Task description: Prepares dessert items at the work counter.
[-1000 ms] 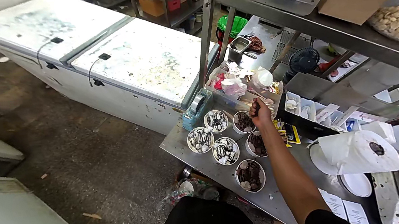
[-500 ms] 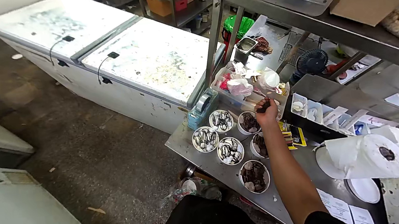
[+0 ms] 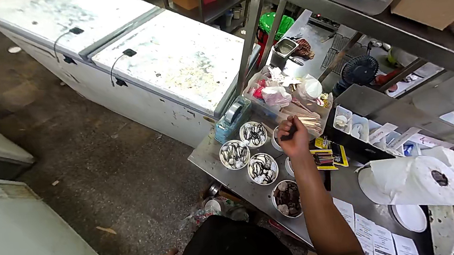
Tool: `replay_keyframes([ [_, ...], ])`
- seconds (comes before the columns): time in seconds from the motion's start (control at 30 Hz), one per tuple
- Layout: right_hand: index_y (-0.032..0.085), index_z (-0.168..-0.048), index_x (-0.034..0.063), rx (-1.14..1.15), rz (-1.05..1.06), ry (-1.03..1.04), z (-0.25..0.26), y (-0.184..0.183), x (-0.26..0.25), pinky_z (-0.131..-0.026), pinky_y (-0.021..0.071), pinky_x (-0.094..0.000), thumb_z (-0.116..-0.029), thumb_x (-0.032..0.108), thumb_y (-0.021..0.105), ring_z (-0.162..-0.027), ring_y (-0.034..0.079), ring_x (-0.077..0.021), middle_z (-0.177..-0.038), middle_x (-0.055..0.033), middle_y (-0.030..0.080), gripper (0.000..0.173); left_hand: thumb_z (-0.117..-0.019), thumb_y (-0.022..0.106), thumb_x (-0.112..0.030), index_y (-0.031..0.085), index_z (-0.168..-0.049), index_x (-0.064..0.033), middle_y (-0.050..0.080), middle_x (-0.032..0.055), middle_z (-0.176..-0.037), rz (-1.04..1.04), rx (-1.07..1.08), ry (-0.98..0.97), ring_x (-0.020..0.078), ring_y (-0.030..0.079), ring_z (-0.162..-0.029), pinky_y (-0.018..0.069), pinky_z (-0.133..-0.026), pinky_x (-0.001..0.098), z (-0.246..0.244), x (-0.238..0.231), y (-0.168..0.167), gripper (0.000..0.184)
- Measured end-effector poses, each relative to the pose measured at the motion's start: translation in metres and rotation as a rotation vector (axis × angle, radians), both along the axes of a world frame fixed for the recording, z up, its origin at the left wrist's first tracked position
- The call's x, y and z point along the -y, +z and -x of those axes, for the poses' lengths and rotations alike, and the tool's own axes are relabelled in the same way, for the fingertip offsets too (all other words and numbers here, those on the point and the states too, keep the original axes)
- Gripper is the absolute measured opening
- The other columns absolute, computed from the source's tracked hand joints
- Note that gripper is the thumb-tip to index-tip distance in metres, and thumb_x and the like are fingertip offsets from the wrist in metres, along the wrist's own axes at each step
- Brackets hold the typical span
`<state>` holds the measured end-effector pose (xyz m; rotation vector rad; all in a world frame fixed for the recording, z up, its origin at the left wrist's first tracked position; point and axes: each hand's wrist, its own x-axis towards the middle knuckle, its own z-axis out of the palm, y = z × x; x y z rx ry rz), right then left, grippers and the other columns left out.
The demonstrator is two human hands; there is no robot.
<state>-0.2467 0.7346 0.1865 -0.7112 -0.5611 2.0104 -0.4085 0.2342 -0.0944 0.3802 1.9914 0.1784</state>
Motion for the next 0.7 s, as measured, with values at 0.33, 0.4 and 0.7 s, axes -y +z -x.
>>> replay_keyframes([
  [0.33, 0.056, -0.095, 0.0172, 0.247, -0.102, 0.024, -0.003, -0.026, 0.022, -0.044, 0.041, -0.0161, -0.1138, 0.036, 0.026, -0.046, 0.046, -0.0025, -0.063, 0.0082, 0.051, 0.04, -0.106, 0.056, -0.037, 0.05, -0.151, -0.0078, 0.054, 0.0208, -0.15, 0.022, 0.015, -0.091, 0.0394, 0.051, -0.14, 0.0384, -0.116, 0.0605, 0.018, -0.028, 0.006, 0.054],
  [0.4, 0.056, -0.096, 0.0165, 0.274, -0.098, 0.011, -0.001, -0.025, 0.024, -0.043, 0.0391, -0.0152, -0.1139, 0.035, 0.027, -0.045, 0.044, -0.0017, -0.062, 0.0086, 0.05, 0.039, -0.1063, 0.056, -0.037, 0.049, -0.151, -0.0073, 0.053, 0.0211, -0.151, 0.017, 0.017, -0.102, 0.039, 0.051, -0.141, 0.0375, -0.116, 0.0604, 0.02, -0.033, 0.009, 0.054],
  [0.7, 0.056, -0.097, 0.015, 0.248, -0.127, 0.141, 0.005, -0.035, 0.055, -0.043, 0.0394, -0.016, -0.1139, 0.036, 0.026, -0.044, 0.043, -0.0024, -0.059, 0.008, 0.047, 0.04, -0.1065, 0.054, -0.04, 0.052, -0.149, -0.0072, 0.055, 0.0195, -0.149, 0.012, 0.012, -0.135, 0.0368, 0.051, -0.141, 0.0379, -0.117, 0.0587, 0.02, -0.025, -0.004, 0.054],
])
